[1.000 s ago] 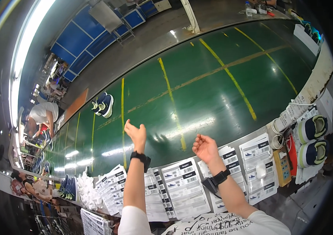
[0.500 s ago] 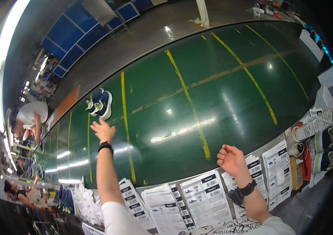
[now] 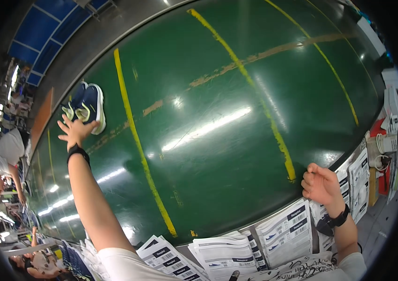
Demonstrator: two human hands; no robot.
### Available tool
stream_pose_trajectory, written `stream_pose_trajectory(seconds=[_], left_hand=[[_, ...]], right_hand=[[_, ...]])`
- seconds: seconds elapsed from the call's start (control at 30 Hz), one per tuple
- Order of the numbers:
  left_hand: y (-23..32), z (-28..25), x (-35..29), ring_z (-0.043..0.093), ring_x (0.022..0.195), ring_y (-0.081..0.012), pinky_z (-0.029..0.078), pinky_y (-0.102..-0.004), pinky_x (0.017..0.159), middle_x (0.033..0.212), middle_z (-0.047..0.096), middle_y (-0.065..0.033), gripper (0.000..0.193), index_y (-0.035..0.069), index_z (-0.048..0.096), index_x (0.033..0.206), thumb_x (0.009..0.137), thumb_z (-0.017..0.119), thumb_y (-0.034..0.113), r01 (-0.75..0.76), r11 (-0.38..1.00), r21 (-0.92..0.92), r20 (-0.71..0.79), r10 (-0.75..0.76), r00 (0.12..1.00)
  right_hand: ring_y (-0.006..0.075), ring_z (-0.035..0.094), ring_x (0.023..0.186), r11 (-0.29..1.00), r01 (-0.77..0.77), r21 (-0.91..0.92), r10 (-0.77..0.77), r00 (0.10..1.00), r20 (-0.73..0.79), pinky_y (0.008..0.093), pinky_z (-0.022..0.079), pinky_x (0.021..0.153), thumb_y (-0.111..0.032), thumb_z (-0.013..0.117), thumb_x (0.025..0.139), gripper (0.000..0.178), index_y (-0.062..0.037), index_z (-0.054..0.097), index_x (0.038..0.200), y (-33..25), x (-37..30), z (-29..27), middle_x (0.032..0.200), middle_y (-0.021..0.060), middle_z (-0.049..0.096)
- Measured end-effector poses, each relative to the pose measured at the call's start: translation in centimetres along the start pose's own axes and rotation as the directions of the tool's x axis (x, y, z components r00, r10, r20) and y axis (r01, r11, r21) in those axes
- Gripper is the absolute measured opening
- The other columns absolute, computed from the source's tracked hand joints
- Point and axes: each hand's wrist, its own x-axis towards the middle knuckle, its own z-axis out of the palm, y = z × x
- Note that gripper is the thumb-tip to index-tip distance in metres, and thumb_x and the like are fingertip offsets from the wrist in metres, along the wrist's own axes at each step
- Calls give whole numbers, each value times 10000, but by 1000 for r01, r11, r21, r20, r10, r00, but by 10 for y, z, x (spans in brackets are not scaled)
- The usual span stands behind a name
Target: Inspecting a pair of blue shoes and checking associated labels at a factory workstation.
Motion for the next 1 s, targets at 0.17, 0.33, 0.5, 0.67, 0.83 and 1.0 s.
stream_pose_trajectory(seconds=[0.17,0.33,0.5,0.67,0.83,1.0], left_hand=[[12,-3,15,-150,1473,-461,-55,-744,1079,1598,153,-267,781,215,580,1370,700,701,597,-23,999,-40,60,25,998],[7,-14,13,-81,1493,-429,-69,-731,1090,1581,244,-240,885,179,496,1443,705,678,634,-18,999,-47,131,24,991],[15,-15,9,68,1508,-370,-25,-684,1136,1627,120,-191,781,181,609,1341,654,733,532,-94,992,-80,78,101,992],[14,-12,18,-106,1508,-359,-74,-696,1114,1616,145,-212,792,199,598,1356,682,703,602,-79,997,7,20,79,997],[10,-5,26,89,1476,-447,-70,-723,1094,1525,355,-244,846,189,593,1356,698,646,717,-94,994,-59,52,97,994],[13,4,-16,319,1394,-442,126,-757,1082,1442,465,-241,806,114,650,1268,663,684,645,-182,975,-125,54,190,980]], right_hand=[[281,592,827,1000,8,2,-8,1000,-9,465,518,750,-243,392,1027,299,-28,545,1167,4,0,-6,919,153,626],[285,598,842,1000,5,31,-6,1000,27,459,512,765,-247,396,1025,312,-26,546,1186,6,0,-8,949,157,635],[281,593,871,1000,0,22,-2,995,96,456,506,787,-266,375,1036,343,-32,547,1218,6,2,-7,984,158,629],[286,594,834,999,-4,38,4,1000,10,458,494,761,-259,405,1022,318,-25,554,1178,8,-1,-7,939,161,632],[287,588,820,998,58,22,-58,998,-5,466,510,738,-258,409,1022,312,-17,540,1170,10,-1,-7,920,163,613],[218,528,743,946,294,-136,-296,955,11,383,490,719,-232,475,1002,258,-45,501,1179,19,-2,14,833,78,549]])
